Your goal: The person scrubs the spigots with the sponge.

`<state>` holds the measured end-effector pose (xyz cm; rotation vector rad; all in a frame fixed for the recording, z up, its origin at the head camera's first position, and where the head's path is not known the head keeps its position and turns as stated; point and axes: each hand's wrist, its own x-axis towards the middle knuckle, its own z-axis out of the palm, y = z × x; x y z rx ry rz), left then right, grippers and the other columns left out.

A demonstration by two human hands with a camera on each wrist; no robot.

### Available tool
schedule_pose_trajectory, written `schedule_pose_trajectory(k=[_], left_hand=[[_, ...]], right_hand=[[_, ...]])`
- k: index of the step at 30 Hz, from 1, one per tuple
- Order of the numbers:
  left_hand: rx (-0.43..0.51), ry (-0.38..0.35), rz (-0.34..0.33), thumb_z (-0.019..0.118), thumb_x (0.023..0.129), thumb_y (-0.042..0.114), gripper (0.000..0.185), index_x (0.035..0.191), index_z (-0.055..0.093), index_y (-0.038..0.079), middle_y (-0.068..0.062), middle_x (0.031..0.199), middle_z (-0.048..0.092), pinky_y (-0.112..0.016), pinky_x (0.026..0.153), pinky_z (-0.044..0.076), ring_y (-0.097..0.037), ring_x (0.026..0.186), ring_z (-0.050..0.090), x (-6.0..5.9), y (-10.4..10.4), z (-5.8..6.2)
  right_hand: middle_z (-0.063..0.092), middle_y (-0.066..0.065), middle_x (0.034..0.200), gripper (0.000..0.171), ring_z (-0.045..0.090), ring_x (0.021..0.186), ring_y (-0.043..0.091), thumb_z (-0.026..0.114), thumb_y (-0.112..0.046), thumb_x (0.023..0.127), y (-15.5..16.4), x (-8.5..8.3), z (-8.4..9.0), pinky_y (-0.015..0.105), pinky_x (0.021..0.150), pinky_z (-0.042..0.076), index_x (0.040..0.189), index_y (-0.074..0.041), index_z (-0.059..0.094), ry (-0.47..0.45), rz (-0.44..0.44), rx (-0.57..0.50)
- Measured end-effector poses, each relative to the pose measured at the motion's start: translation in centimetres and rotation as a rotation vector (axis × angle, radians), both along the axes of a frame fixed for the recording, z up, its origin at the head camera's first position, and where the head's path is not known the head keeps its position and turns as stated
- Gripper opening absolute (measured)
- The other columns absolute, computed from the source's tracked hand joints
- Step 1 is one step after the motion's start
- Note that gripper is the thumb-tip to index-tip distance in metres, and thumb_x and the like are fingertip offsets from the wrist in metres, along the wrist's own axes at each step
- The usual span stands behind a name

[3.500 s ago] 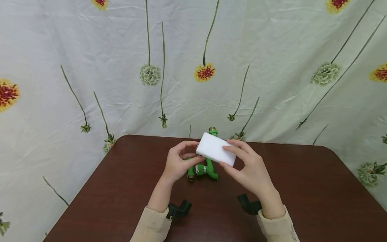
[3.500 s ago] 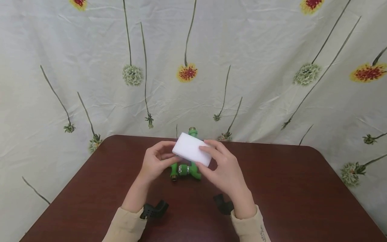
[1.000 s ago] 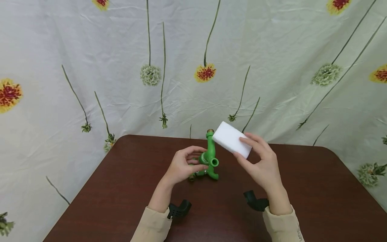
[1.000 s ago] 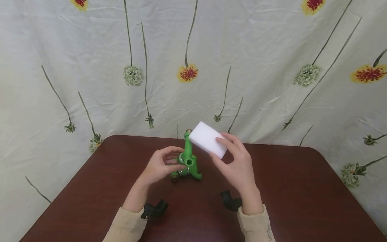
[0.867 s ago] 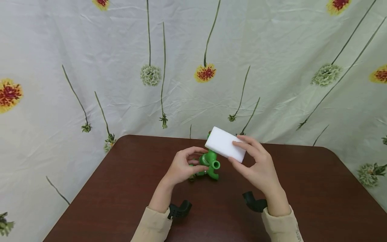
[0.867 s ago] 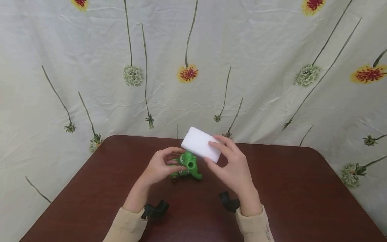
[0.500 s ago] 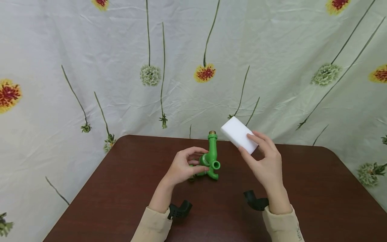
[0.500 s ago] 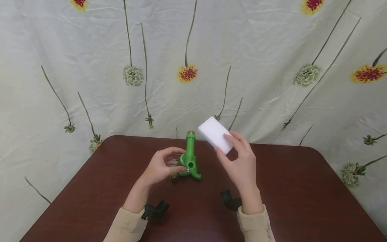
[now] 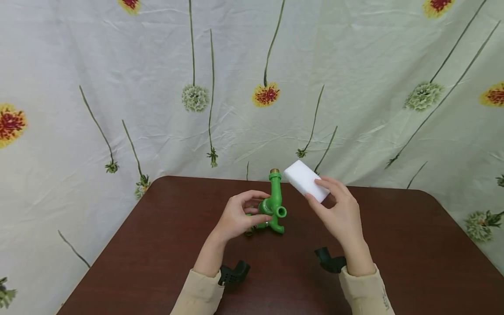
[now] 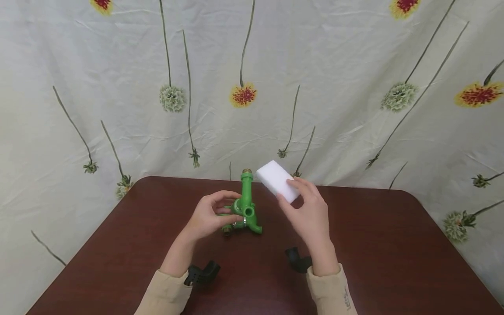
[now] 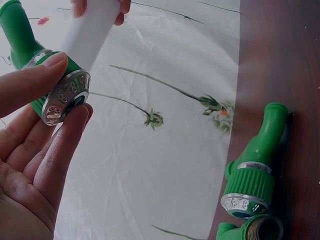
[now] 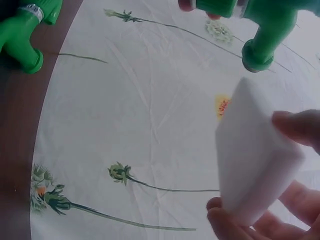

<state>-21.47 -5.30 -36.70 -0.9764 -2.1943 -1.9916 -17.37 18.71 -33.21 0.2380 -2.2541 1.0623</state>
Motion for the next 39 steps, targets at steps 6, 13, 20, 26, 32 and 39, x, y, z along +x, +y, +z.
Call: schedule_pose_trajectory(k=[6,13,20,26,32,39], left_hand=[[0.012,0.013,0.003,0.077,0.074,-0.002,0.043,0.115,0.062,-0.002,-0.016,0.111,0.061,-0.038,0.076,0.055,-0.027,0.089,0.067,-0.1,0.0,0.0],[0.009,0.005,0.029,0.078,0.073,-0.001,0.044,0.114,0.063,0.001,-0.014,0.110,0.062,-0.035,0.075,0.056,-0.025,0.086,0.068,-0.1,0.0,0.2],[0.020,0.007,0.021,0.077,0.073,-0.003,0.044,0.115,0.062,0.000,-0.016,0.112,0.061,-0.037,0.074,0.056,-0.029,0.086,0.068,0.0,0.0,0.2],[0.012,0.002,0.033,0.078,0.073,-0.002,0.043,0.114,0.063,0.001,-0.015,0.111,0.061,-0.036,0.075,0.056,-0.027,0.086,0.068,0.0,0.0,0.2],[0.019,0.015,0.043,0.078,0.073,-0.002,0.043,0.113,0.064,0.001,-0.014,0.110,0.062,-0.039,0.075,0.056,-0.026,0.085,0.068,0.1,0.1,0.2],[0.031,0.053,0.063,0.079,0.072,-0.003,0.042,0.111,0.065,0.002,-0.012,0.109,0.062,-0.038,0.075,0.056,-0.028,0.086,0.068,0.2,0.1,0.3]], right_hand=[[0.058,0.004,0.121,0.035,0.056,0.106,0.022,0.077,-0.014,0.078,-0.2,0.3,0.3,0.042,0.081,0.052,0.111,-0.009,0.068,0.039,0.069,0.005],[0.060,0.005,0.119,0.034,0.057,0.103,0.023,0.079,-0.013,0.075,0.1,0.0,0.1,0.040,0.075,0.050,0.108,-0.009,0.070,0.055,0.004,0.035],[0.059,0.004,0.120,0.034,0.058,0.106,0.023,0.080,-0.014,0.074,-0.1,0.0,0.0,0.042,0.077,0.050,0.107,-0.009,0.070,0.091,0.021,0.076],[0.059,0.004,0.120,0.036,0.057,0.104,0.022,0.080,-0.013,0.074,-0.3,0.2,0.0,0.038,0.074,0.049,0.107,-0.009,0.070,0.108,-0.014,0.030],[0.059,0.006,0.119,0.036,0.058,0.103,0.023,0.081,-0.014,0.072,-0.9,0.4,0.0,0.037,0.074,0.050,0.106,-0.008,0.070,0.181,-0.022,0.074],[0.061,0.012,0.113,0.036,0.063,0.093,0.029,0.082,-0.013,0.070,-1.9,0.3,-0.3,0.043,0.066,0.055,0.102,-0.004,0.071,0.286,-0.065,0.153]])
